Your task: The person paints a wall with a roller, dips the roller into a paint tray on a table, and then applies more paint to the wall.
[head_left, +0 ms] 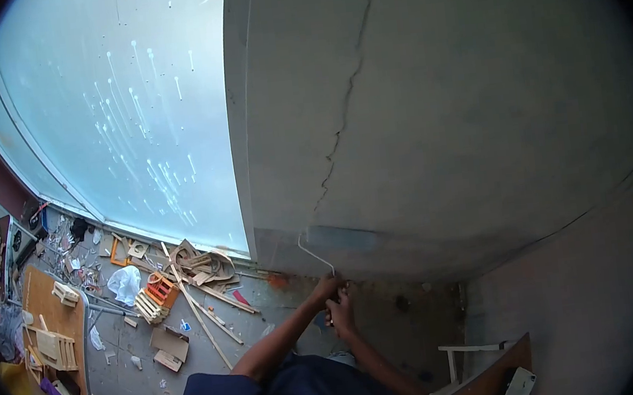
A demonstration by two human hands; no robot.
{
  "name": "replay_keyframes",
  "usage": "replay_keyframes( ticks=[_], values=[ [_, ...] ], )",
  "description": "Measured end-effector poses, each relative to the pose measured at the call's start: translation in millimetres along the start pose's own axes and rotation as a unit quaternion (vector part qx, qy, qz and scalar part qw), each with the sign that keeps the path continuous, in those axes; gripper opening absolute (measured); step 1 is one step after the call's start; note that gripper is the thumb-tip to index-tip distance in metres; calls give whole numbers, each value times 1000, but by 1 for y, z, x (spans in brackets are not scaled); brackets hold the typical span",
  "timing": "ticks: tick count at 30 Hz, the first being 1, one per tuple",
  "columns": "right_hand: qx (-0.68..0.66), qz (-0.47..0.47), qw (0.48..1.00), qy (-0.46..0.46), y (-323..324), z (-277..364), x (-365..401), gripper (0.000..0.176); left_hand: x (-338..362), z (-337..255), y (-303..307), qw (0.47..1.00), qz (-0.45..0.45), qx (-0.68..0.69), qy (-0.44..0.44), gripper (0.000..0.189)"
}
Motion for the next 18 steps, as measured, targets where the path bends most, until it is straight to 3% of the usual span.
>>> replay_keyframes(
  ticks=[3,5,7,10,13,16,18],
  values=[
    [-3,-5,1000,-15,-1,-3,4,38,22,-29,-7,1000,-17,-25,-7,12],
    [-27,-15,998,-45,-2,-27,-19,34,-9,-3,10,950,21,-279,-140,11],
    [-41,2,998,-52,-2,-25,-13,30,0,4,14,992,-40,-90,79,14],
    [-55,19,998,-21,-2,-3,0,28,24,-28,-7,998,-36,-37,27,16],
    [-72,16,997,-35,0,-12,-7,30,15,-14,-1,997,-24,-39,63,13],
    [-105,29,992,-62,2,-8,-9,33,15,-22,-6,994,-3,-112,11,11],
    [-96,21,994,-41,8,11,14,32,8,-15,-8,999,-8,-51,9,14]
  ],
)
Point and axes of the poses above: each hand's wrist, its own x-axis away from the middle knuckle, its own y-axis out of the back of the hand, z = x × y, the point moved 8 cm from there along -x, towards the middle knuckle, and after that the axes turned 1 degree about y, right-handed, at the moved point
